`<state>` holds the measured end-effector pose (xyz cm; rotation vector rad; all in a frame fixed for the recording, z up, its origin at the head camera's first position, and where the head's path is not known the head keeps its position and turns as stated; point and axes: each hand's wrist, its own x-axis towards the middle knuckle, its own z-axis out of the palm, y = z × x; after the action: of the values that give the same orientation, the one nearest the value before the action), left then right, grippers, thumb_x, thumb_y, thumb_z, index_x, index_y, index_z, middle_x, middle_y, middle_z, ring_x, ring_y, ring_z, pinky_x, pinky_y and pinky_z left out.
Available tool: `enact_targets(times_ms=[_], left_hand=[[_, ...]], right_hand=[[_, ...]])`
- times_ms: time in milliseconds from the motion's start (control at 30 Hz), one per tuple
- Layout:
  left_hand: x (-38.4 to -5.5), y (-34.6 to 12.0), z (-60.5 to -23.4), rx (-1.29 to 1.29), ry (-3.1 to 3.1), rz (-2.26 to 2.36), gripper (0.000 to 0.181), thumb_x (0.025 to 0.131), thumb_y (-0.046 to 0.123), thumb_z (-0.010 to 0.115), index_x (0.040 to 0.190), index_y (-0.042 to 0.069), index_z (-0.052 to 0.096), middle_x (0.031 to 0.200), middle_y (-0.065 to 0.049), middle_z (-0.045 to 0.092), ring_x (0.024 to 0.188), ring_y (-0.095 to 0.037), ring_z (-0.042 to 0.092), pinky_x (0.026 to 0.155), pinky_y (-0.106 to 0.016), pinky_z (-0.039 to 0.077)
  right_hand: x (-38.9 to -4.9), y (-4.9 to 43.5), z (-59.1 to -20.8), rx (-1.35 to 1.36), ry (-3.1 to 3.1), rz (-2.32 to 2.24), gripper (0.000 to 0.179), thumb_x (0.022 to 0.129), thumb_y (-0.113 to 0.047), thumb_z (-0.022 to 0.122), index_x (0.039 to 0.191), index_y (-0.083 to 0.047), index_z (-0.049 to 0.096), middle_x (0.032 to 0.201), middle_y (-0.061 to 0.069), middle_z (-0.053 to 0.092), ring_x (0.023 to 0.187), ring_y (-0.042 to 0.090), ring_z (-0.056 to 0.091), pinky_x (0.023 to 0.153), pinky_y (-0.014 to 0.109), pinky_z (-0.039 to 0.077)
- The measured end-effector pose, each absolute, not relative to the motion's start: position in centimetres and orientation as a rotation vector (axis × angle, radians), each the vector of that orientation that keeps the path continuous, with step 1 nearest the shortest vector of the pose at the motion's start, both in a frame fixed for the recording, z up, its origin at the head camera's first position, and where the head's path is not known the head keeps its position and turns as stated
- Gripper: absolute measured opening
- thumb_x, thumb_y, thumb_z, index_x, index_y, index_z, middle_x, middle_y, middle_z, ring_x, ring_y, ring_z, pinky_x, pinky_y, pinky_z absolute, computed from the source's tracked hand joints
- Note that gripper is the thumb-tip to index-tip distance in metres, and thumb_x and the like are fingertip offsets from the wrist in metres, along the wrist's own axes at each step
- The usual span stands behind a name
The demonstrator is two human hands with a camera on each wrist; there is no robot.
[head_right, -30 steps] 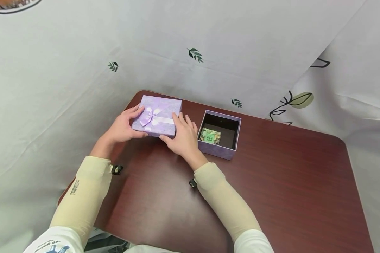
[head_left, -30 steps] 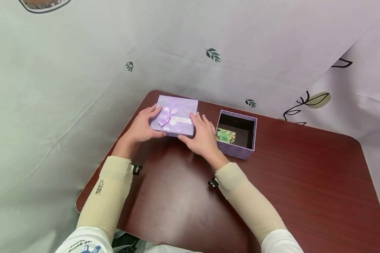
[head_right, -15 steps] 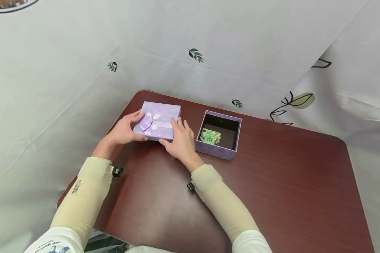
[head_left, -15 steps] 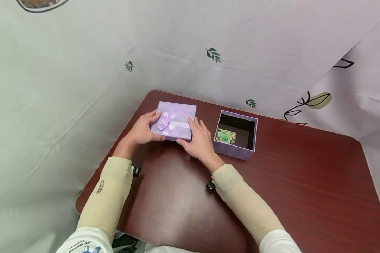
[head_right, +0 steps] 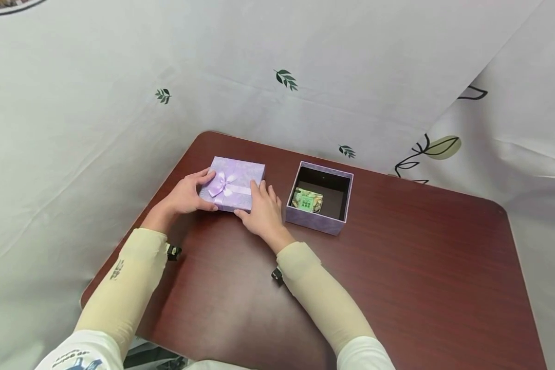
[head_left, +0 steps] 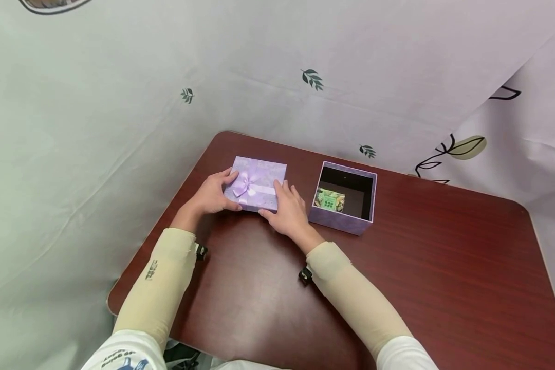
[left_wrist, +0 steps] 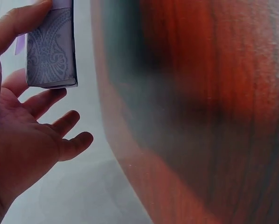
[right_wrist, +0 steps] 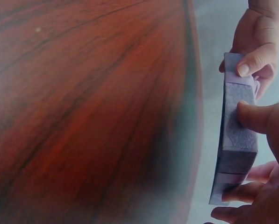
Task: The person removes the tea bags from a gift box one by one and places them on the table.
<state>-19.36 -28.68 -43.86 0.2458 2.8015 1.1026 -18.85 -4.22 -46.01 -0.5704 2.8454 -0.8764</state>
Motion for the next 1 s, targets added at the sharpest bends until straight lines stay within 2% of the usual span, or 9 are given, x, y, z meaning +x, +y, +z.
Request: enact_targets(times_ms=[433, 733, 1000], left_hand=[[-19.7, -28.7, -45.4, 0.206, 2.743, 1.062, 0.104, 0.067, 0.017, 0.092, 0.154, 0.006, 0.037, 0.161, -0.016, 0.025, 0.145, -0.037, 0.024, 0.115, -0.049, 0.024], [-19.9, -28.9, -46.4, 0.190, 2.737, 1.001, 0.105, 0.067, 0.017, 0.092, 0.154, 0.005, 0.036, 0.160, -0.020, 0.025, 0.145, -0.039, 0.024, 0.115, -0.049, 0.024], [-19.9, -28.9, -47.0, 0.223, 2.758, 1.008, 0.105, 0.065, 0.014, 0.092, 0.153, 0.002, 0.036, 0.160, -0.019, 0.027, 0.144, -0.037, 0.027, 0.114, -0.048, 0.025]], right_hand=[[-18.7, -4.7, -47.1, -0.468, 2.765, -0.812, 0.092, 0.090, -0.050, 0.071, 0.160, -0.013, 0.025, 0.161, 0.021, 0.021, 0.146, 0.041, 0.018, 0.113, 0.062, 0.019], [-18.6, -5.2, -47.3, -0.430, 2.728, -0.831, 0.092, 0.090, -0.044, 0.074, 0.160, -0.013, 0.024, 0.162, 0.021, 0.018, 0.147, 0.041, 0.015, 0.111, 0.064, 0.020], [-18.3, -5.4, -47.8, -0.421, 2.744, -0.793, 0.092, 0.090, -0.043, 0.074, 0.161, -0.015, 0.023, 0.162, 0.020, 0.019, 0.147, 0.041, 0.016, 0.110, 0.066, 0.020]])
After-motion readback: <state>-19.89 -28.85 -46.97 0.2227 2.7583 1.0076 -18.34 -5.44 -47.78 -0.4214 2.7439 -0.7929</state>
